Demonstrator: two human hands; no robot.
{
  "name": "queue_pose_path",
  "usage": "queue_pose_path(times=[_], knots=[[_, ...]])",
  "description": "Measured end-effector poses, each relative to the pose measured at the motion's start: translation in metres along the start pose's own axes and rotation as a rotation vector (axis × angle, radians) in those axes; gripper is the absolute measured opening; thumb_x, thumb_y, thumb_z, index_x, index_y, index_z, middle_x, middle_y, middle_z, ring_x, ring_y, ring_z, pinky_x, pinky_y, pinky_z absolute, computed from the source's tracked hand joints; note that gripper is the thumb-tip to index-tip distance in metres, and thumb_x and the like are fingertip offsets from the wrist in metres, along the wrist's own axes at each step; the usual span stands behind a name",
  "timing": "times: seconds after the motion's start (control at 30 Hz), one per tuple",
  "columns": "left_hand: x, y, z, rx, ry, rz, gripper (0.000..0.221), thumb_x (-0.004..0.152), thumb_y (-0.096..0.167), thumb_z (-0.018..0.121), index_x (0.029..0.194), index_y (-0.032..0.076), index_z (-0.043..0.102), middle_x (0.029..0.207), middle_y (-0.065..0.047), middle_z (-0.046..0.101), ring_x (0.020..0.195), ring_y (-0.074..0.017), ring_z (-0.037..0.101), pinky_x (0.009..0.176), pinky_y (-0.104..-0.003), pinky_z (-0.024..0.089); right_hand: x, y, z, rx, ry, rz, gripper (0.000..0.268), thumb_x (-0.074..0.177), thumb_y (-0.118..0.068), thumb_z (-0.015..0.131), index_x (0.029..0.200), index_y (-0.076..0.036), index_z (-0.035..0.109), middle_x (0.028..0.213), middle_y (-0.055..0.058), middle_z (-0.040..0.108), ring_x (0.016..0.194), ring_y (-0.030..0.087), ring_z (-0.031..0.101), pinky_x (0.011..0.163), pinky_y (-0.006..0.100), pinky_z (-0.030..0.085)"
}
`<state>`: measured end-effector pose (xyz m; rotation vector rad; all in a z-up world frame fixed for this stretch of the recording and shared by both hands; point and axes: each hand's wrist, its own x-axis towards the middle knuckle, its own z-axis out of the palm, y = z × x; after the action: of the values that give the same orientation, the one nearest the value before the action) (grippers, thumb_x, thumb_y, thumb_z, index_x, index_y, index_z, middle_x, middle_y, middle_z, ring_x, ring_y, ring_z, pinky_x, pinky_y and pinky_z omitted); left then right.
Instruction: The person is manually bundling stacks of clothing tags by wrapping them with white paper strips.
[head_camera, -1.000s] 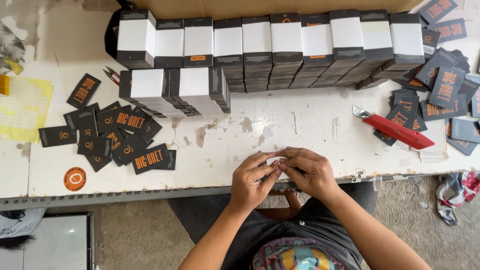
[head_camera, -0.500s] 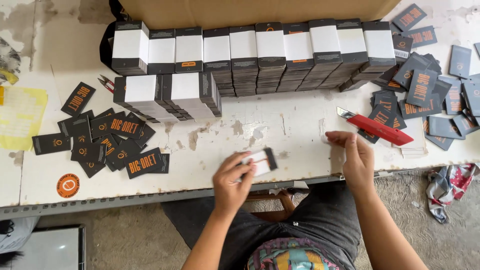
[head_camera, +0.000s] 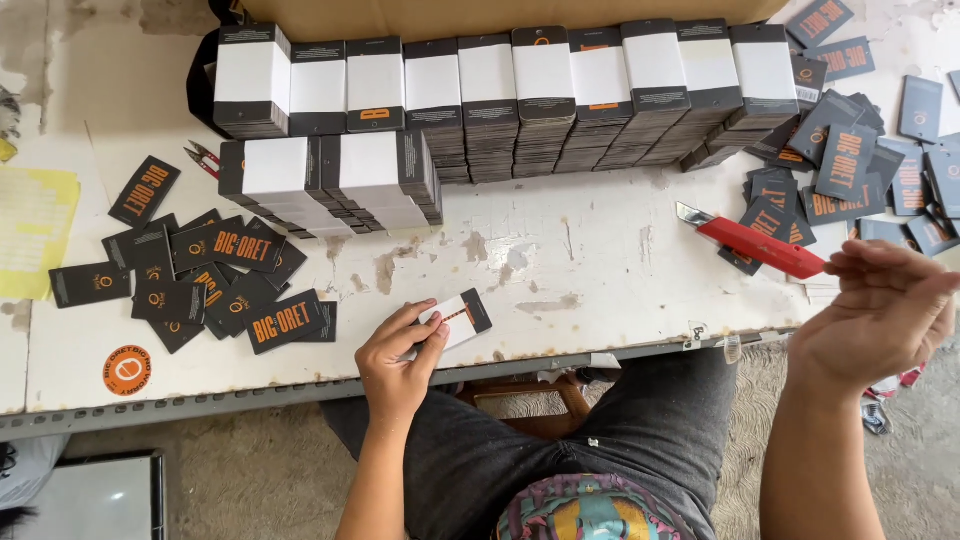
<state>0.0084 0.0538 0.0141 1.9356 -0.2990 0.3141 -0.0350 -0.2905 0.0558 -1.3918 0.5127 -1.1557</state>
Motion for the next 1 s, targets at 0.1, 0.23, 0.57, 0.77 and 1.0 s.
queue_pose_path(times=[0.1, 0.23, 0.57, 0.77, 1.0], knots=[[0.004, 0.004, -0.002, 0.011, -0.007, 0.044, 0.010, 0.074, 0.007, 0.063, 0.076, -0.002, 0.067, 0.087, -0.013, 0.065, 0.083, -0.0219, 0.063, 0.078, -0.032, 0.052, -0.012, 0.015, 0.004, -0.117, -0.230, -0.085, 0.029, 0.100, -0.018, 0.037, 0.091, 0.002, 0.055, 0.085, 0.015, 0.057, 0.072, 0.020, 0.053, 0.066, 0.025, 0.045], [0.000, -0.002, 0.000, -0.006, 0.016, 0.026, 0.011, 0.074, 0.009, 0.064, 0.077, -0.001, 0.067, 0.088, -0.011, 0.065, 0.084, -0.0212, 0.063, 0.080, -0.032, 0.052, -0.052, 0.014, 0.070, -0.385, -0.742, -0.075, 0.008, 0.086, 0.001, 0.057, 0.091, -0.005, 0.058, 0.089, 0.007, 0.060, 0.086, 0.015, 0.057, 0.082, 0.026, 0.046], [-0.001, -0.007, 0.000, -0.074, 0.092, -0.037, 0.006, 0.067, 0.005, 0.071, 0.072, 0.007, 0.070, 0.082, -0.012, 0.068, 0.081, -0.0272, 0.064, 0.081, -0.037, 0.047, -0.124, 0.046, 0.204, -0.323, -1.172, 0.072, 0.047, 0.063, -0.001, 0.069, 0.107, 0.010, 0.053, 0.092, 0.023, 0.060, 0.079, 0.030, 0.062, 0.070, 0.032, 0.053], [-0.001, -0.012, -0.001, -0.092, 0.100, -0.030, 0.004, 0.068, 0.008, 0.070, 0.072, 0.008, 0.070, 0.081, -0.011, 0.068, 0.080, -0.0266, 0.064, 0.080, -0.037, 0.048, -0.128, 0.041, 0.214, -0.422, -1.128, 0.003, 0.029, 0.067, 0.002, 0.063, 0.096, 0.005, 0.060, 0.078, 0.018, 0.063, 0.073, 0.030, 0.063, 0.062, 0.032, 0.054], [-0.001, -0.011, -0.001, -0.085, 0.102, -0.017, 0.003, 0.068, 0.007, 0.070, 0.071, 0.008, 0.070, 0.081, -0.011, 0.068, 0.080, -0.0273, 0.064, 0.079, -0.037, 0.048, -0.125, 0.047, 0.214, -0.408, -1.139, 0.012, 0.023, 0.068, -0.001, 0.064, 0.091, 0.001, 0.064, 0.073, 0.014, 0.063, 0.071, 0.026, 0.063, 0.061, 0.028, 0.053]])
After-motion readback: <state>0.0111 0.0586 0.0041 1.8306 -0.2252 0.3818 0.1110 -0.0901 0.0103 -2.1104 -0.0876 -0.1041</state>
